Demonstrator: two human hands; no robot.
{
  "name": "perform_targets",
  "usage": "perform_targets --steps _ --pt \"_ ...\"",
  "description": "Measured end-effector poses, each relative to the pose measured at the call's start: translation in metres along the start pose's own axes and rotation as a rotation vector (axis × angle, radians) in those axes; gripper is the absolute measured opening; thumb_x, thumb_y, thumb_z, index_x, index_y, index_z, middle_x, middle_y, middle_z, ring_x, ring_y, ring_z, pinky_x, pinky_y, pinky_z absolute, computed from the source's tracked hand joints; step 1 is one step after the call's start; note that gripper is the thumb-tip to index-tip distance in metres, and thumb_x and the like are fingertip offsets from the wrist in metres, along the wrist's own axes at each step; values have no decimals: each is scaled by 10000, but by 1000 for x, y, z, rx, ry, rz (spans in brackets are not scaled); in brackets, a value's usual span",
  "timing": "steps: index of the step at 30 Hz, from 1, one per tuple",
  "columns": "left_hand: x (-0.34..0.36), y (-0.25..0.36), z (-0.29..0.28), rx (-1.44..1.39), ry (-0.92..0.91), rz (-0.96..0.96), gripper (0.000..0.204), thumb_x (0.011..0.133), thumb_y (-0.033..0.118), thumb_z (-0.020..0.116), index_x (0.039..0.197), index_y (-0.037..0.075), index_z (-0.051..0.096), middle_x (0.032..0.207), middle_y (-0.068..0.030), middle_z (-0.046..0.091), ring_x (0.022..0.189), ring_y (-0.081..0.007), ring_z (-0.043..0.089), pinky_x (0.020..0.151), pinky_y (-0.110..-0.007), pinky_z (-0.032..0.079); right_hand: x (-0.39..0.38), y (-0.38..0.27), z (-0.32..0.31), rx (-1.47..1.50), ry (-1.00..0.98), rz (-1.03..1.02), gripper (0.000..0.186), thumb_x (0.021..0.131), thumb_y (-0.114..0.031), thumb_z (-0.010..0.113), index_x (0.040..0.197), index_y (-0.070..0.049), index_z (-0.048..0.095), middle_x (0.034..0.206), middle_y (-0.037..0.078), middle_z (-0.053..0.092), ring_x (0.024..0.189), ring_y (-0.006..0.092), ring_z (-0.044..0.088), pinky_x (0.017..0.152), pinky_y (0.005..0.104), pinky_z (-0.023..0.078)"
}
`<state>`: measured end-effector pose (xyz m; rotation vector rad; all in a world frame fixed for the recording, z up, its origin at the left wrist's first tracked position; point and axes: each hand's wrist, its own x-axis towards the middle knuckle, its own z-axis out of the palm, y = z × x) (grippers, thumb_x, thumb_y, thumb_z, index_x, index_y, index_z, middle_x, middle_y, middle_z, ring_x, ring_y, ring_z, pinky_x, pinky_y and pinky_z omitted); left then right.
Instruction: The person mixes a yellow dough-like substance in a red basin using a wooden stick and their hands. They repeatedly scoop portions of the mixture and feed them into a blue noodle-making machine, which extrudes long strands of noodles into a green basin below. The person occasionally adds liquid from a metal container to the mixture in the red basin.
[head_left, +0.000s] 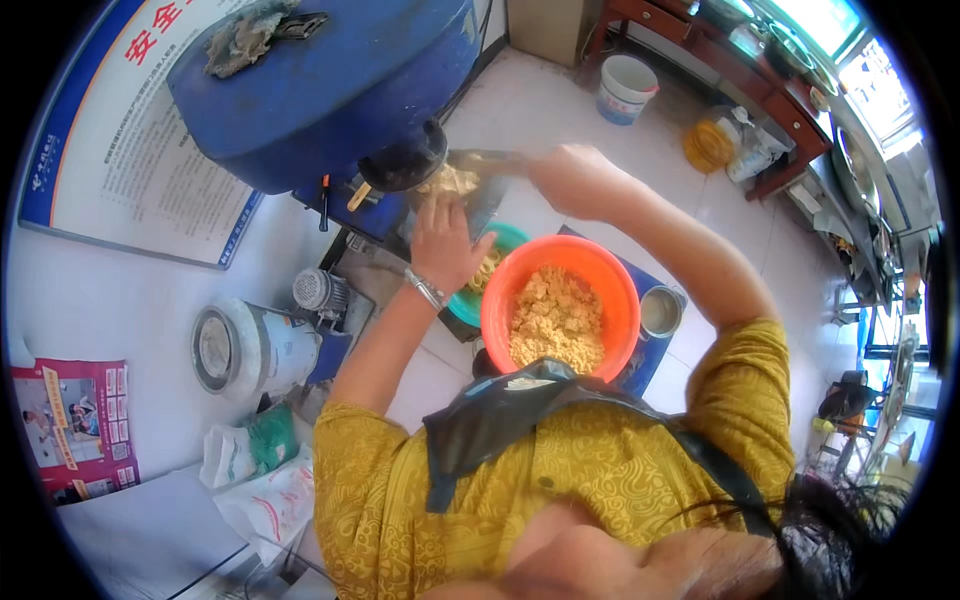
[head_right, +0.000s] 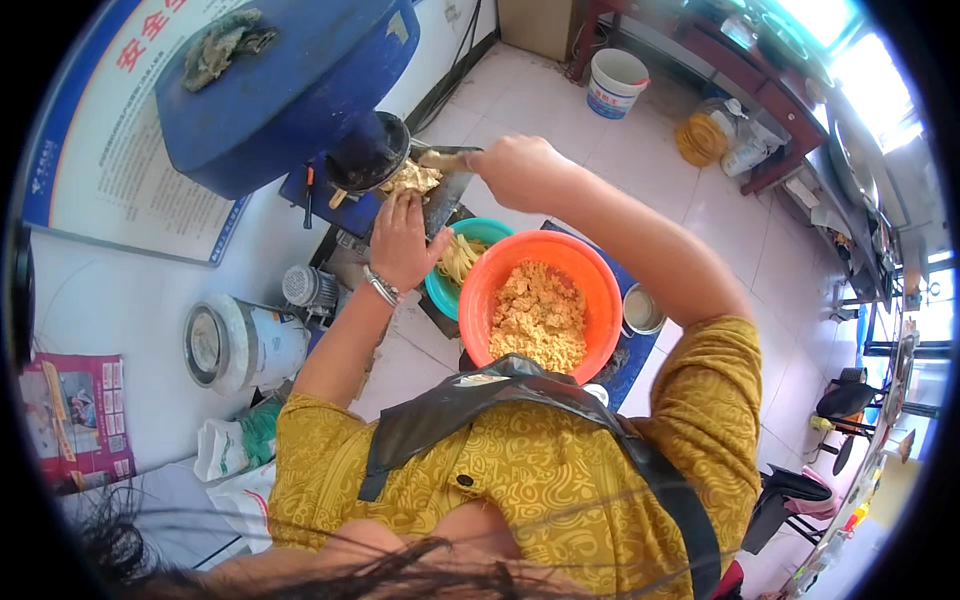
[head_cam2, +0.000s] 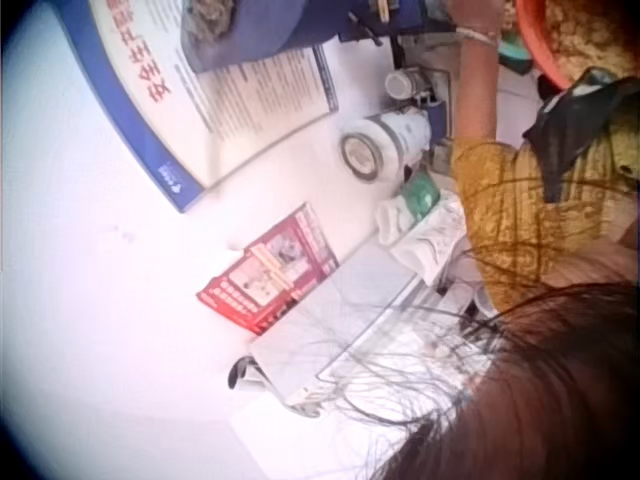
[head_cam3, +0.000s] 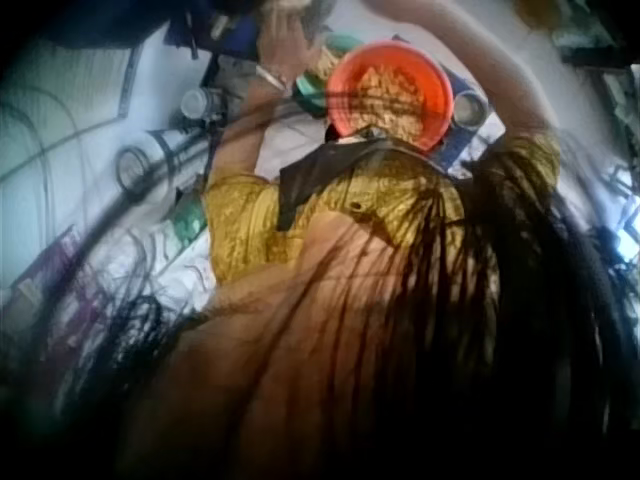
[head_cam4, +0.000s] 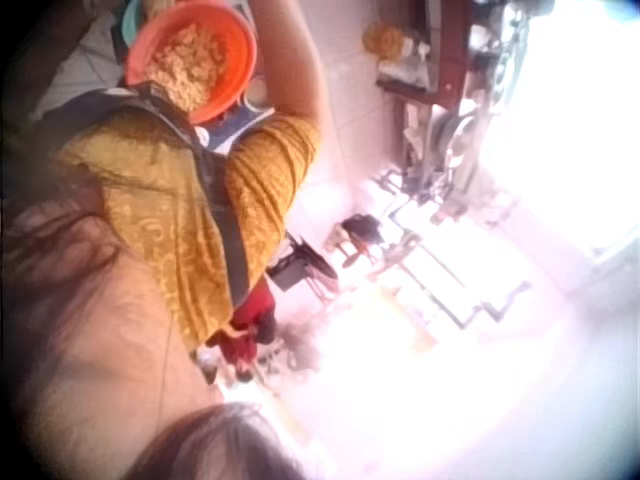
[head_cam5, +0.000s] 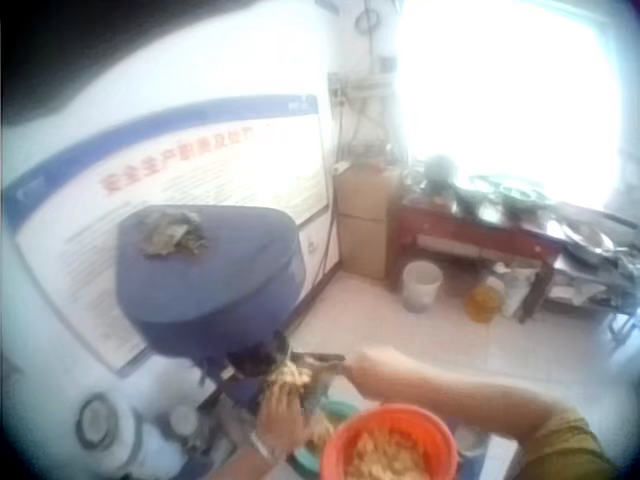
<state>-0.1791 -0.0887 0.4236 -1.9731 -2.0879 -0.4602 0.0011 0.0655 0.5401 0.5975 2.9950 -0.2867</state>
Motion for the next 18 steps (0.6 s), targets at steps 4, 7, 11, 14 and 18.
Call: perform_targets --steps 4,7,11,14,18 --pt "1 -6 3 40 -10 15 816 845 545 589 1264 -148 485 1286 -296 527 1286 -398 433 1099 -468 315 -12 -21 4 -115 -161 -25 613 806 -52 539 1411 -97 447 768 143 669 723 318 686 615 424 553" --pt "5 -7 6 -14 22 43 821 836 554 590 1253 -147 497 1272 -300 535 1293 -404 424 1109 -472 300 -1 -23 22 -121 -62 -61 593 810 -61 550 1395 -46 453 769 138 674 712 296 691 594 407 552" --pt "9 -4 6 39 -22 38 823 826 542 605 1268 -142 481 1291 -302 518 1288 -415 424 1108 -498 289 11 -24 25 -164 -104 -73 582 812 -72 558 1381 -5 455 780 139 680 695 290 691 582 396 551" --pt "7 -2 10 29 25 42 815 824 527 611 1283 -132 468 1319 -293 497 1277 -417 433 1105 -512 285 15 -24 30 -135 -78 -76 557 815 -83 564 1358 1 472 786 134 683 689 291 692 583 397 553" --pt "14 -4 10 20 84 107 781 823 506 616 1295 -99 474 1355 -260 481 1263 -400 449 1088 -508 298 18 -23 33 -128 10 -47 413 834 -111 563 1230 5 544 785 131 687 703 293 697 593 400 558"
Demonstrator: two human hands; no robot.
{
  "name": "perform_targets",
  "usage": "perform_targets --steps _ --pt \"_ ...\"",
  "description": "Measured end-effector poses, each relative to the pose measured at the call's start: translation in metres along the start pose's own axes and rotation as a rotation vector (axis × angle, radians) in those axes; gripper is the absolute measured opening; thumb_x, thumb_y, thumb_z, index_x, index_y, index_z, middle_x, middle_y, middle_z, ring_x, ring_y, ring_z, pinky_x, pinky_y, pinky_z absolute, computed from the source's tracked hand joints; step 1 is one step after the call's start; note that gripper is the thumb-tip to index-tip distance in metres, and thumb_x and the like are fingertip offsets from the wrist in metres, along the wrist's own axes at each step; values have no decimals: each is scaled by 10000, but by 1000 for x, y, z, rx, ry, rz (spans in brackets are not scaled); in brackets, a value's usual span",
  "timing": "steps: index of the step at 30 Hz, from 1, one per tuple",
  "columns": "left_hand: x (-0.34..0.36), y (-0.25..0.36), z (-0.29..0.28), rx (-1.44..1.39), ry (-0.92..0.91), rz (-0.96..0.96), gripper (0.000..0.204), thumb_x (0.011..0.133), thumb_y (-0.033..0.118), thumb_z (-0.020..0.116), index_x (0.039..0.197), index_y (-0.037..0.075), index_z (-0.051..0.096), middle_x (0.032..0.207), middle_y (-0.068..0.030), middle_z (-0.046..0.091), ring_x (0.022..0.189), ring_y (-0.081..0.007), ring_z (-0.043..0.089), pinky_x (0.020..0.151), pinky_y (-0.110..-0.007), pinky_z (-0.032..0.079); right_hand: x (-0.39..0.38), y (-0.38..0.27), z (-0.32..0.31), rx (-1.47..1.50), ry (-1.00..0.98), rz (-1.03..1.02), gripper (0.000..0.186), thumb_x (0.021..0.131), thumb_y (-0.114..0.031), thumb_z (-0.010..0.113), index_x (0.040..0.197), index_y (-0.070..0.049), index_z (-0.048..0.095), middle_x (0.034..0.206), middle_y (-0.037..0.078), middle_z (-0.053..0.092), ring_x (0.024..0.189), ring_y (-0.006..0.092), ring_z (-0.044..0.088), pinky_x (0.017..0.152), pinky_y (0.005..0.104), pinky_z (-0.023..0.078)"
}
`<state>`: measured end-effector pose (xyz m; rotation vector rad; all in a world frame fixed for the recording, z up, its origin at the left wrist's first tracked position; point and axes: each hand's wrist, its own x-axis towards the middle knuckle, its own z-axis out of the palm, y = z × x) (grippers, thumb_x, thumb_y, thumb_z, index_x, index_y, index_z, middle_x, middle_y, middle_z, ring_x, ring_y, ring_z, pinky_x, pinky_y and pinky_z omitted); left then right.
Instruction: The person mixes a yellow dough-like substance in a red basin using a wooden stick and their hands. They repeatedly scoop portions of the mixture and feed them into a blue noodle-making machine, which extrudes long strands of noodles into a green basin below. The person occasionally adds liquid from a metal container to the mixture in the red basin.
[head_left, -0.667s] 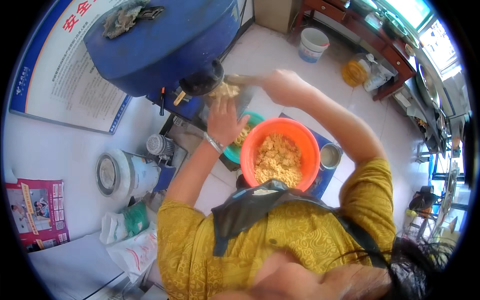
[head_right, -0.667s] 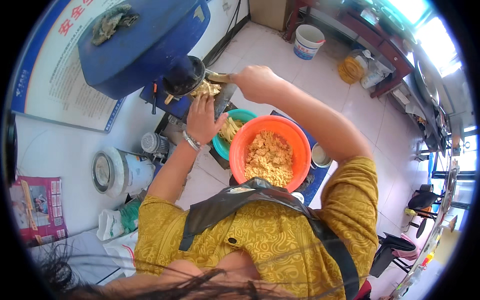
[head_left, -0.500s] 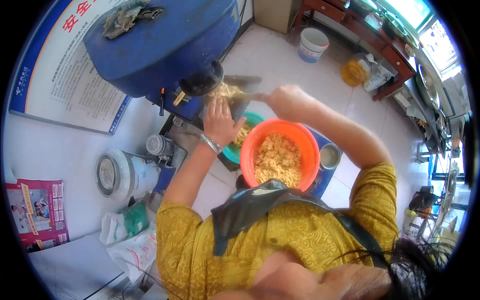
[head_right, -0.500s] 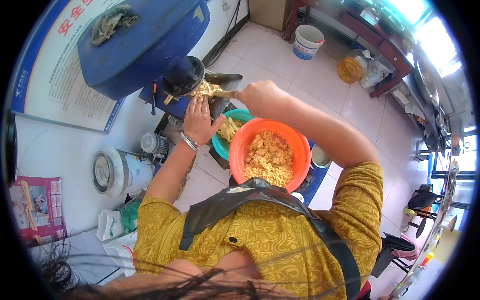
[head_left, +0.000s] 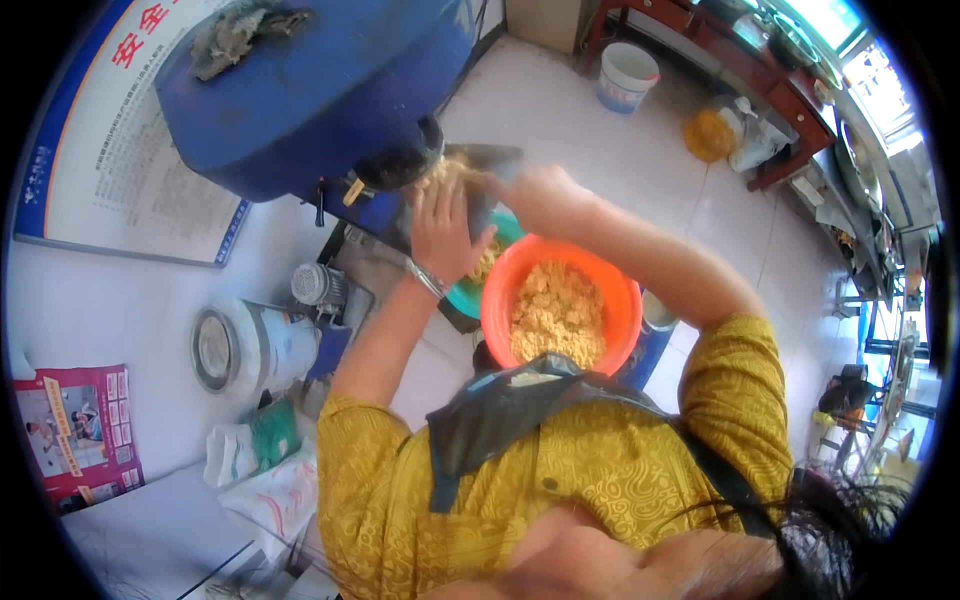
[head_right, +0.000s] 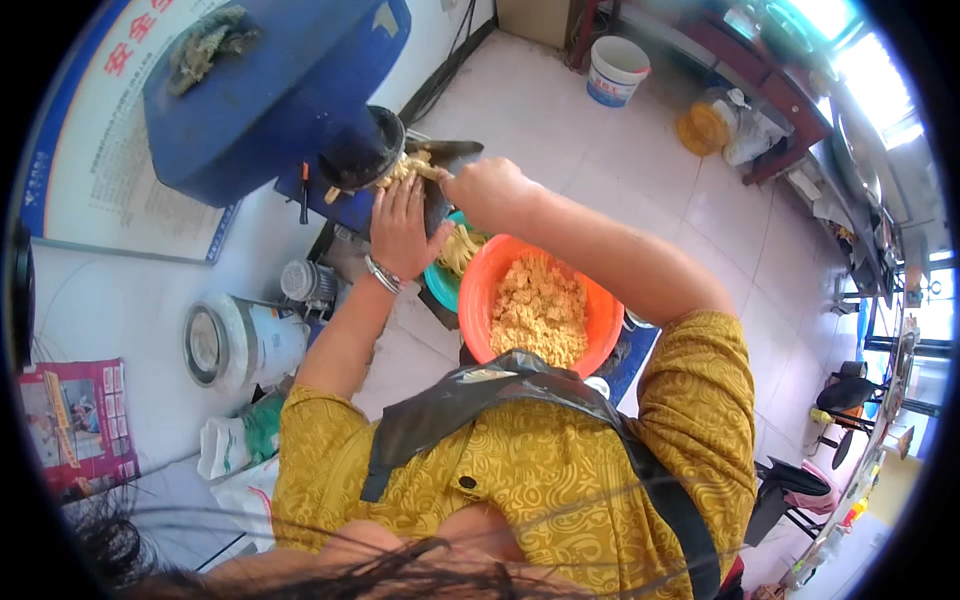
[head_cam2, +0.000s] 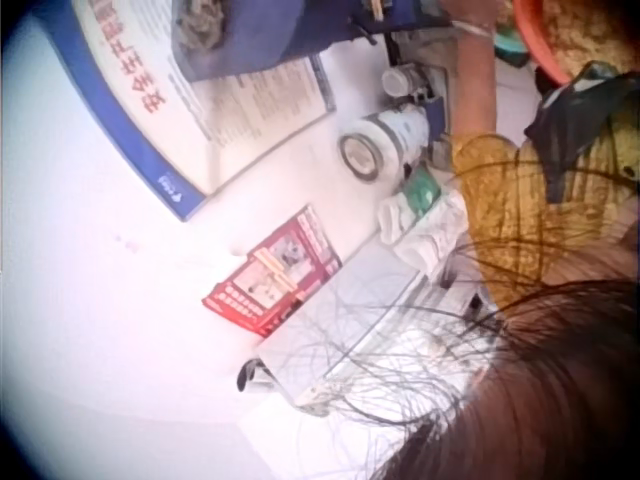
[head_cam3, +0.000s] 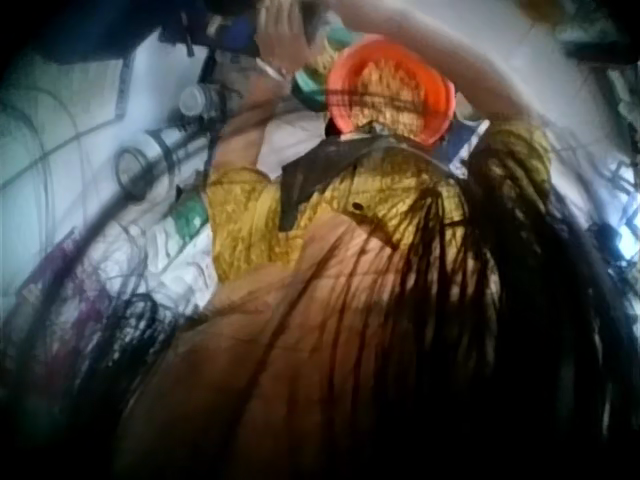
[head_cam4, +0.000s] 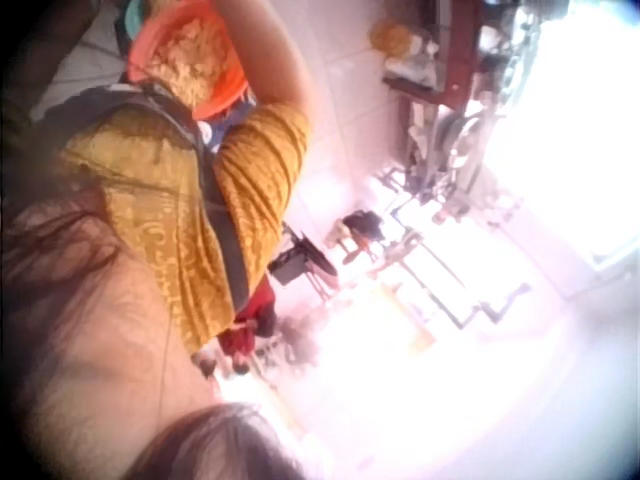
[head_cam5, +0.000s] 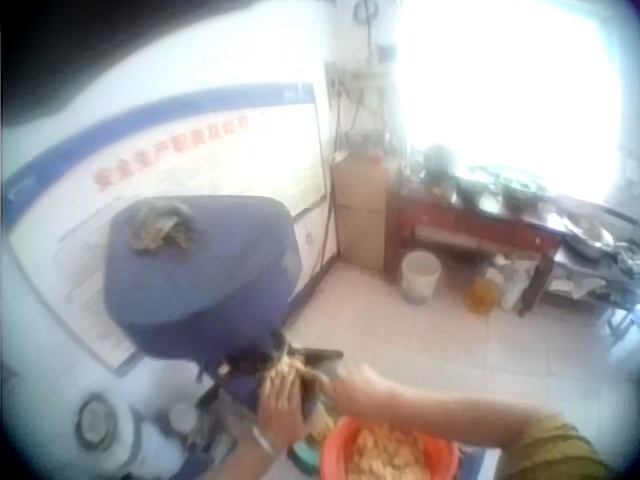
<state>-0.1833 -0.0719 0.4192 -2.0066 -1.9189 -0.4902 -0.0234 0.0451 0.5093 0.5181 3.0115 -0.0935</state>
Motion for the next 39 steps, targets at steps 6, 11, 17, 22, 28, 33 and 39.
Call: perform_targets --steps 6,11,17,22,28,33,39 --pt "5 -1 -5 92 -146 -33 816 792 566 614 1286 -78 523 1372 -216 503 1223 -339 487 1063 -471 319 3 9 11 187 25 82 372 818 -104 588 1189 -69 577 821 164 686 779 337 689 661 435 563" --pt "8 -3 -2 177 -215 -62 832 816 616 548 1303 -58 526 1340 -195 541 1227 -320 480 1057 -445 319 -32 9 -23 286 -40 239 428 820 -70 566 1248 -88 565 847 183 683 804 360 680 687 455 551" --pt "11 -1 1 141 -129 -27 802 801 568 585 1274 -78 538 1328 -198 548 1203 -317 495 1053 -447 319 -5 5 14 416 49 290 491 815 -55 564 1304 -72 519 851 195 680 823 371 674 704 465 545" --pt "10 1 2 80 -153 -75 766 772 519 634 1257 -68 545 1349 -204 530 1235 -312 484 1065 -483 312 9 -5 21 384 21 231 540 800 -84 603 1319 -12 470 846 199 680 823 374 675 701 465 551" --pt "6 -1 9 91 -109 -55 733 792 522 613 1249 -48 549 1269 -194 575 1186 -312 501 1023 -452 339 20 -9 28 276 -3 186 522 798 -115 635 1292 -18 500 850 182 686 817 358 682 684 451 555" --pt "7 0 8 67 -34 -20 656 788 481 640 1234 6 565 1262 -181 564 1171 -324 496 999 -480 346 25 -13 29 145 3 137 513 803 -127 640 1288 -19 509 844 176 686 810 345 686 669 434 557" --pt "-12 -1 -17 -106 174 -36 683 830 471 628 1261 -49 525 1320 -207 515 1237 -387 445 997 -485 355 -12 1 -6 231 -16 188 553 808 -99 608 1342 -32 479 849 179 683 797 341 686 653 433 549"
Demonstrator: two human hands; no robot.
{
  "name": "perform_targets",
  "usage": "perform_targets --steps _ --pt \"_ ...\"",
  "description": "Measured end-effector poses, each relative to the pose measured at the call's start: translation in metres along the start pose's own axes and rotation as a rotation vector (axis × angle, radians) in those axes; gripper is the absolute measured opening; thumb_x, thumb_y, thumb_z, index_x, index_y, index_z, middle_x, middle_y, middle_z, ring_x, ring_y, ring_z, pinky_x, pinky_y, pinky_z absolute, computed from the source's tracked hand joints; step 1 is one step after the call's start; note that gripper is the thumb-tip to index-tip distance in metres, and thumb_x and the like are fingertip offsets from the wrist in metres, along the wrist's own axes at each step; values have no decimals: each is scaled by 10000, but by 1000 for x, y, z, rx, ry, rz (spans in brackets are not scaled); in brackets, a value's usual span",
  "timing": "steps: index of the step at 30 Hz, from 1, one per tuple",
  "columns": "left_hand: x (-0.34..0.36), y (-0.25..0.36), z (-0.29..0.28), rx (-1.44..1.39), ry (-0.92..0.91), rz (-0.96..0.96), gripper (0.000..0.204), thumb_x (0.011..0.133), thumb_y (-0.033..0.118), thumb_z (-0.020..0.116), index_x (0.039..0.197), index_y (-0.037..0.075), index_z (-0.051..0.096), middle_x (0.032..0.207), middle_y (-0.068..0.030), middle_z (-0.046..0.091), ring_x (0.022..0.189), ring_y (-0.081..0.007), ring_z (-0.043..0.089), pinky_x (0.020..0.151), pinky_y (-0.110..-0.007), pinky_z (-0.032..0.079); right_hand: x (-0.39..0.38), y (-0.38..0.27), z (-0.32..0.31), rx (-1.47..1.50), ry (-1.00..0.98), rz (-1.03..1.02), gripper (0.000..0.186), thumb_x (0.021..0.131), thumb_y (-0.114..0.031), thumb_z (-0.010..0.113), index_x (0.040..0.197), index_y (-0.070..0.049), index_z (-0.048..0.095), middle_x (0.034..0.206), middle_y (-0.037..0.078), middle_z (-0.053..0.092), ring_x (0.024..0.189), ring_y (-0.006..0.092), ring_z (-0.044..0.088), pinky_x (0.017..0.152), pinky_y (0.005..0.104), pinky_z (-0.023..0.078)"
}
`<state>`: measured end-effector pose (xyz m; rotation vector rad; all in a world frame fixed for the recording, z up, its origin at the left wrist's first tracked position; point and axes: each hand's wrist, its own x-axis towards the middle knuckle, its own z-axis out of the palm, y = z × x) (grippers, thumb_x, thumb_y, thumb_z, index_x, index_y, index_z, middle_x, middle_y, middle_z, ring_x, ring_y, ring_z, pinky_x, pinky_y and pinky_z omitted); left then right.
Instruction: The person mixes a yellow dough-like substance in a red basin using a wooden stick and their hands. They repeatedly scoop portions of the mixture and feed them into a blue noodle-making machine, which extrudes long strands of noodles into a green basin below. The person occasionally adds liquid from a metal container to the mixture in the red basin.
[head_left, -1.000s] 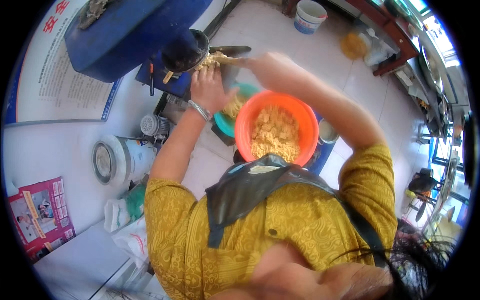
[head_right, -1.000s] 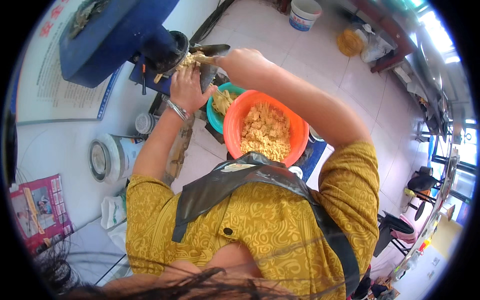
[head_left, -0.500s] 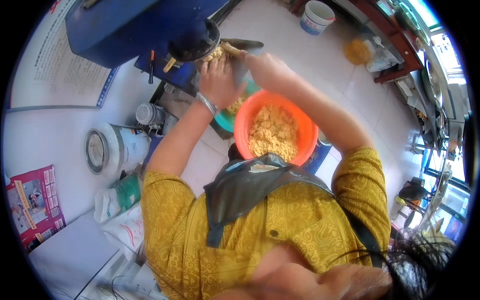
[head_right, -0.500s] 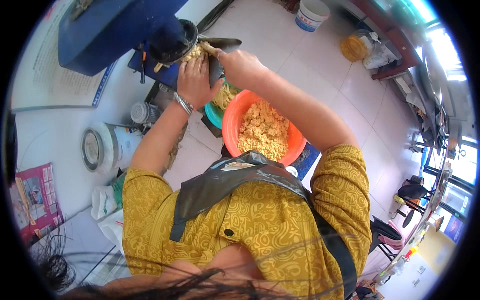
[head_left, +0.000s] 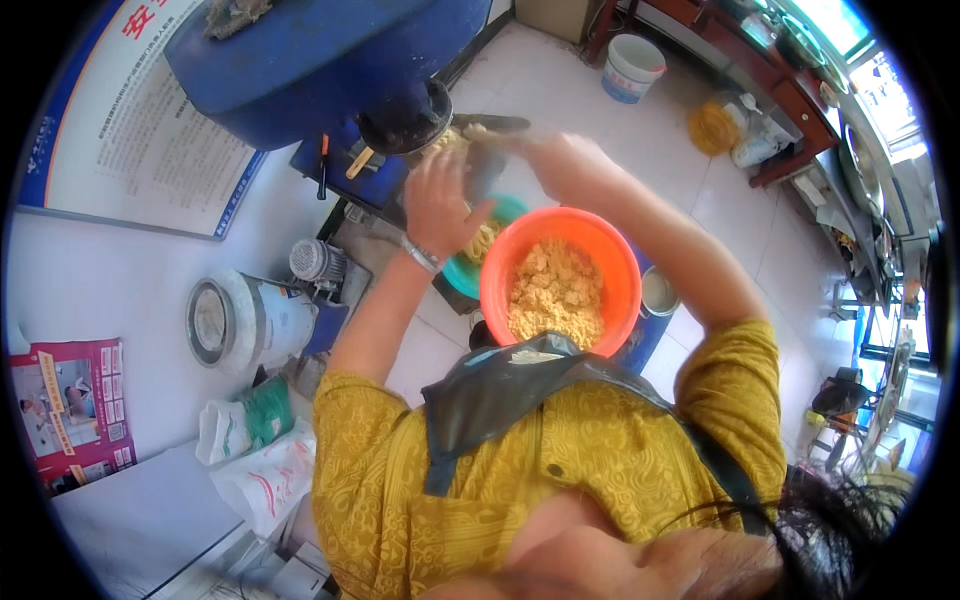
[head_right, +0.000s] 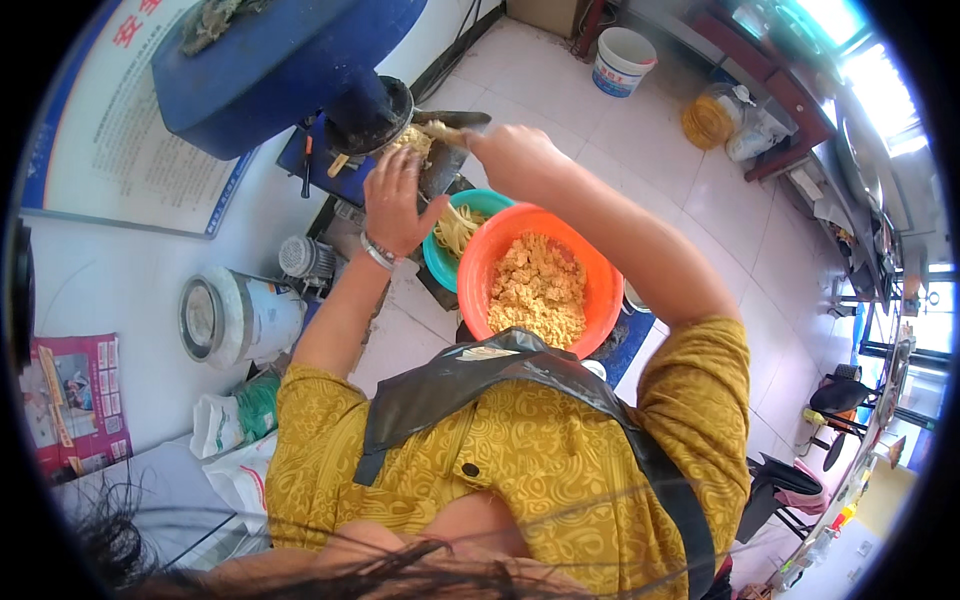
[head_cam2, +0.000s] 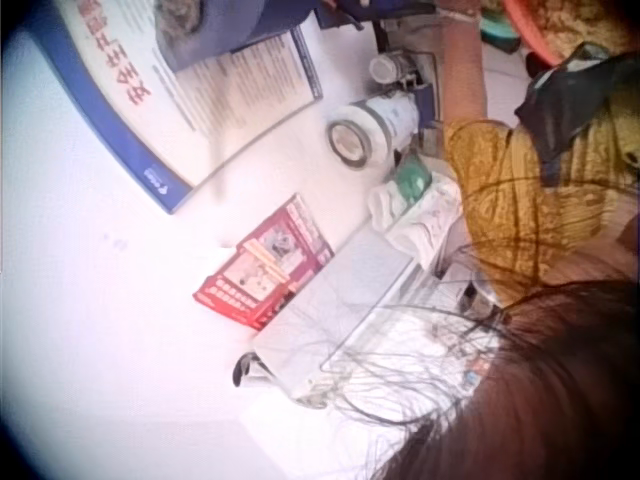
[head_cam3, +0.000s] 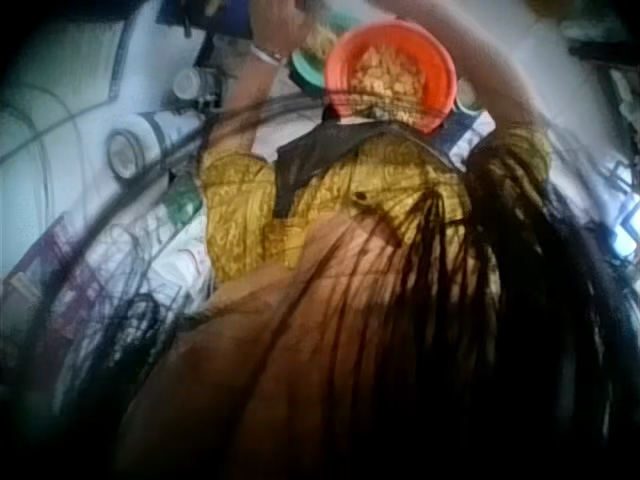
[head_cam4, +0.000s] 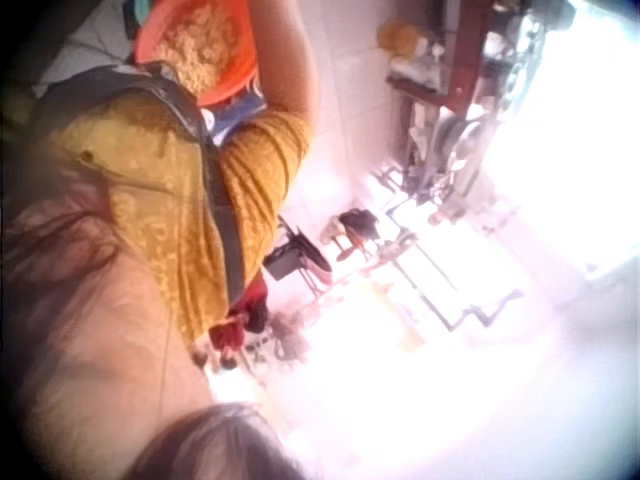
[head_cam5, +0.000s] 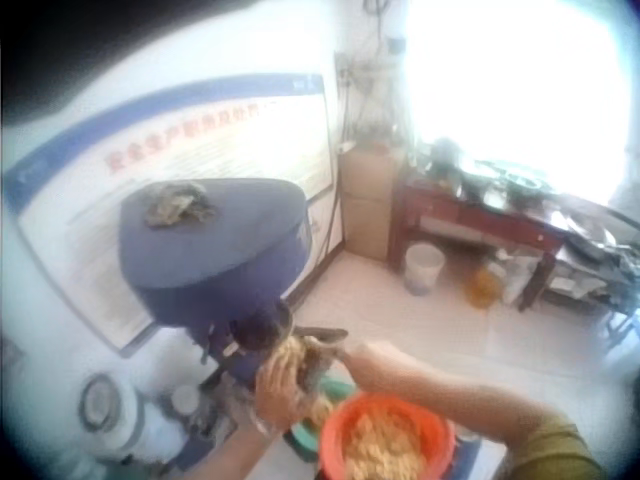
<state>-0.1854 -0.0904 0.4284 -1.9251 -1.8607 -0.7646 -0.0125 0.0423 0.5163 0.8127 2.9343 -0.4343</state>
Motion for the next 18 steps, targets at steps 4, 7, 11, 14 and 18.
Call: perform_targets --steps 4,7,11,14,18 --pt "-35 -26 27 -145 141 -253 707 923 433 553 1336 -120 402 1357 -300 438 1273 -447 397 1080 -497 302 -26 -17 3 -53 -106 -20 633 802 -66 579 1412 -41 413 830 173 681 785 338 686 659 427 548" --pt "-28 -28 28 -288 126 -237 689 918 363 562 1340 -147 371 1354 -334 425 1270 -484 390 1092 -509 292 -18 -25 10 -79 -110 -57 675 805 -59 561 1447 -29 357 799 165 678 758 333 688 647 420 550" --pt "-22 -25 33 -252 97 -163 685 901 328 580 1334 -160 371 1352 -346 424 1262 -507 391 1090 -510 295 -6 -21 34 -86 -54 -55 712 796 -36 564 1457 -44 299 727 154 647 676 349 656 585 428 522" --pt "-22 -25 37 -253 110 -138 689 901 354 573 1326 -156 390 1338 -343 438 1251 -501 405 1082 -516 303 -5 -25 28 -77 -67 -55 665 813 -46 547 1437 -24 320 763 164 655 702 351 660 603 434 523" --pt "-20 -20 29 -123 64 -114 658 955 418 494 1319 -127 432 1334 -299 475 1287 -448 407 1096 -490 295 -4 -25 28 -79 -3 -86 598 823 -54 532 1403 21 409 761 158 678 692 325 689 581 417 551"
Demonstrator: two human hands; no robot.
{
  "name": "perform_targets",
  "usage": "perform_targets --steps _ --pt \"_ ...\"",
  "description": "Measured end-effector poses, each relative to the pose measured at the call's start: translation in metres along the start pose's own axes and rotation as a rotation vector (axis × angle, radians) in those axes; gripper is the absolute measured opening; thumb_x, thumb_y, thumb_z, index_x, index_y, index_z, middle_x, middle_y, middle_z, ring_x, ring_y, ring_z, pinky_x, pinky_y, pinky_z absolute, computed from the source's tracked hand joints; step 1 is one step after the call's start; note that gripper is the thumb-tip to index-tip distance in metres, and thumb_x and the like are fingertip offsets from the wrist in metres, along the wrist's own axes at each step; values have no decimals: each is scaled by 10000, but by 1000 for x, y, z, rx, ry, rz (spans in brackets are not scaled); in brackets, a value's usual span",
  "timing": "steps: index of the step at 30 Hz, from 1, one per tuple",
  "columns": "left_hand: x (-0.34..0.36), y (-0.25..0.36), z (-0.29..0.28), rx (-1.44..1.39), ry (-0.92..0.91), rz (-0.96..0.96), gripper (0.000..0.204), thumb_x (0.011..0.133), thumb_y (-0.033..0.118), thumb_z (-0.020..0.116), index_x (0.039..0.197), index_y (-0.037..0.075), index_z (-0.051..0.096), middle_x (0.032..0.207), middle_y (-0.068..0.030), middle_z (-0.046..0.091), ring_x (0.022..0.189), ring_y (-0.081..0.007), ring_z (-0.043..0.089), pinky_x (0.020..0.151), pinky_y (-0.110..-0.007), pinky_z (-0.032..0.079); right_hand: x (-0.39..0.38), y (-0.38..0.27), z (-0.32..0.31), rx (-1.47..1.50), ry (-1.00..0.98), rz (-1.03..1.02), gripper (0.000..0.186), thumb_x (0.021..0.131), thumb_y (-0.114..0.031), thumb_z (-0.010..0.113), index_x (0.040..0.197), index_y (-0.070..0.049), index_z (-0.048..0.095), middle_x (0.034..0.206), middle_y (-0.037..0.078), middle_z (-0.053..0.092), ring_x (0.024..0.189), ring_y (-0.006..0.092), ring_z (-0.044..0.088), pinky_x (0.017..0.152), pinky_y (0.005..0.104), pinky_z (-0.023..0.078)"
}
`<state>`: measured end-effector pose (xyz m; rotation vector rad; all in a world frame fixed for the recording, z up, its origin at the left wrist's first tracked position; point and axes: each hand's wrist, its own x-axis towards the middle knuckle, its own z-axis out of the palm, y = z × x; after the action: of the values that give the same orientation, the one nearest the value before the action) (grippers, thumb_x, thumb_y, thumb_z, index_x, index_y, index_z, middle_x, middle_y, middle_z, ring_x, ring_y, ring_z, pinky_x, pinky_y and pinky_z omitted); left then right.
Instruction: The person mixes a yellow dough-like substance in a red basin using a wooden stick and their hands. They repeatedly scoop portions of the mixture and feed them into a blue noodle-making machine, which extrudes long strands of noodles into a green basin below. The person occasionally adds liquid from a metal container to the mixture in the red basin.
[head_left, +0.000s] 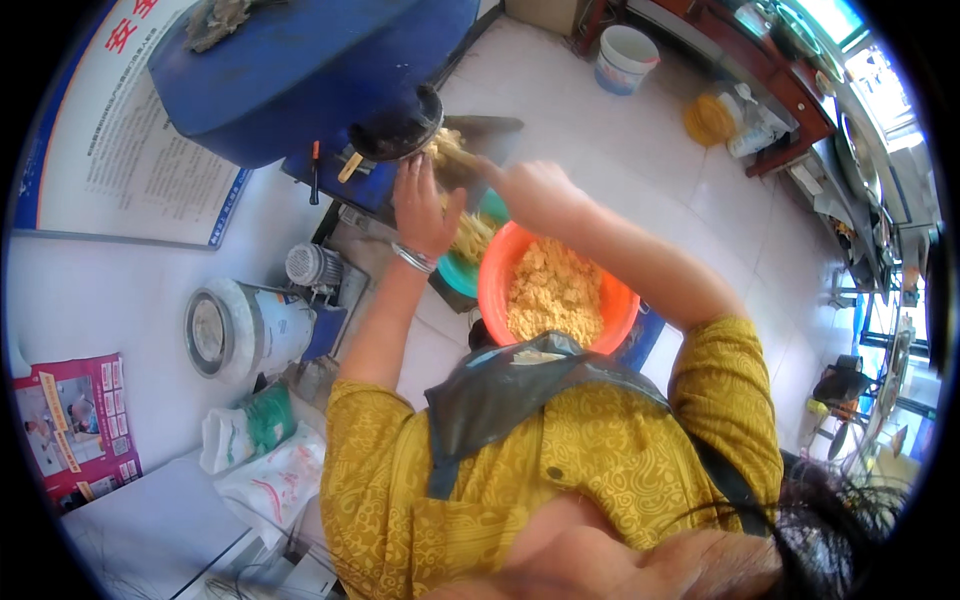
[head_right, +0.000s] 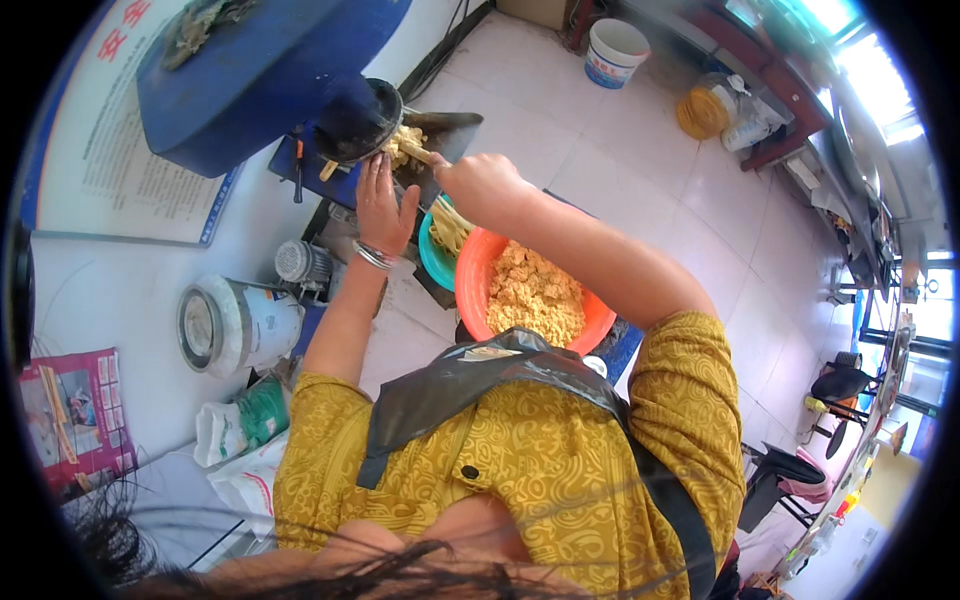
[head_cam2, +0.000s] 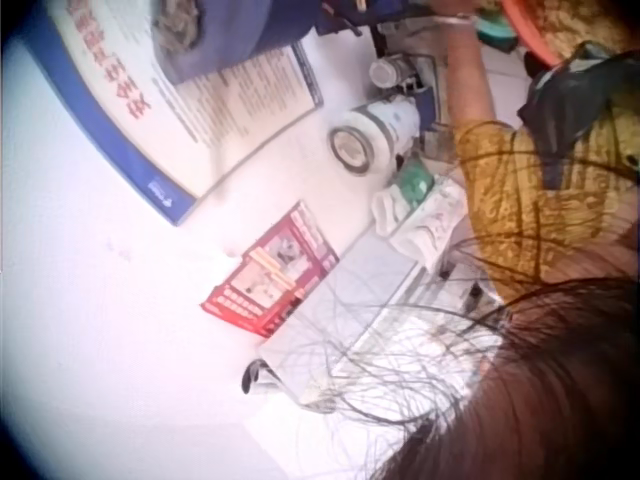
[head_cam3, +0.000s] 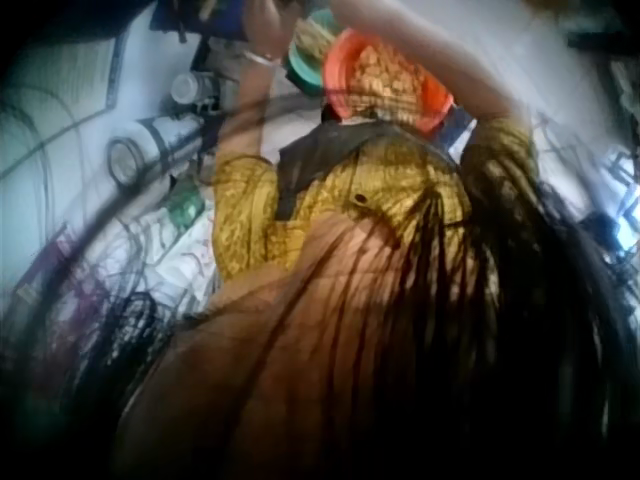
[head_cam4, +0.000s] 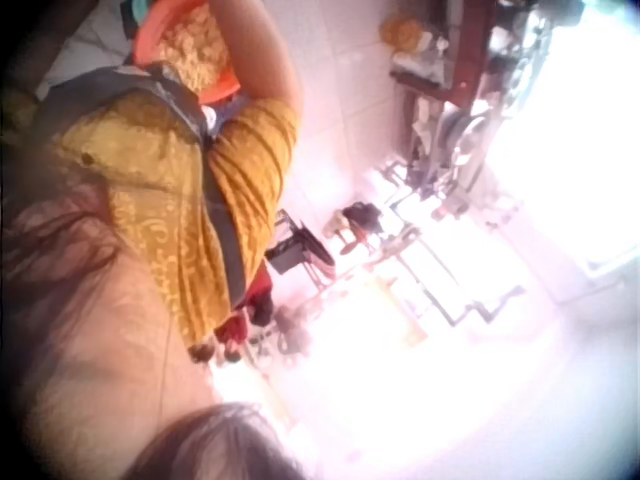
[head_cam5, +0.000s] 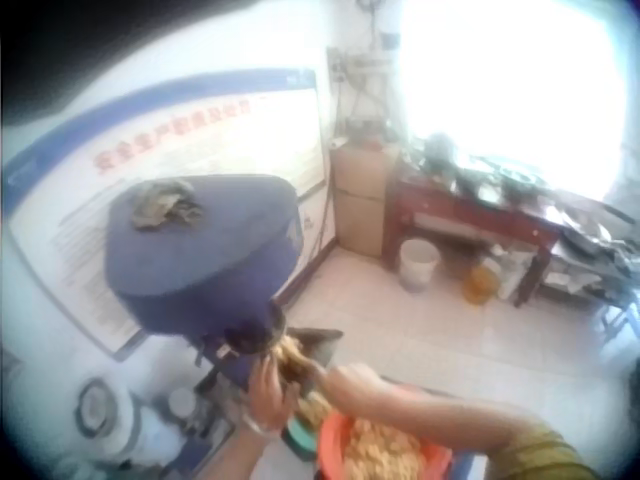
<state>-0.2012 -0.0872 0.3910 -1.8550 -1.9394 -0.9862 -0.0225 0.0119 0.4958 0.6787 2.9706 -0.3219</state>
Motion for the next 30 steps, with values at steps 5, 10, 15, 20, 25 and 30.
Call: perform_targets --steps 5,10,15,20,25,30 --pt "4 -6 1 67 -45 22 681 886 427 560 1269 -130 481 1279 -303 515 1249 -450 438 1068 -528 315 9 8 4 53 21 13 588 819 -52 540 1394 -2 431 796 167 680 753 337 692 627 428 553" --pt "5 -3 0 144 -114 48 692 934 458 503 1290 -134 466 1312 -296 500 1279 -424 423 1093 -498 297 0 18 -6 158 -8 42 589 813 -50 543 1393 -32 444 846 172 682 811 341 685 696 432 550" --pt "12 11 -4 186 -169 40 695 925 471 512 1263 -137 493 1302 -288 518 1282 -412 429 1089 -493 309 -11 12 -21 184 -31 188 600 820 -54 547 1401 6 410 870 182 680 848 349 679 717 438 546" --pt "10 12 -2 159 -149 48 704 911 476 529 1261 -133 491 1302 -278 517 1272 -410 435 1087 -506 305 16 -4 3 236 -37 181 633 822 -55 550 1405 85 345 898 221 677 862 366 676 725 448 546" --pt "10 23 -14 188 -135 43 697 891 477 550 1227 -132 509 1263 -273 538 1235 -406 459 1074 -540 301 23 -15 -2 232 -69 167 620 834 -85 579 1382 104 359 901 234 679 862 377 678 727 450 550" --pt "19 22 -18 244 -197 103 683 883 477 565 1184 -136 538 1208 -279 569 1202 -412 483 1064 -520 323 36 12 13 233 3 103 497 839 -97 585 1305 33 472 860 210 683 827 368 683 709 455 551"
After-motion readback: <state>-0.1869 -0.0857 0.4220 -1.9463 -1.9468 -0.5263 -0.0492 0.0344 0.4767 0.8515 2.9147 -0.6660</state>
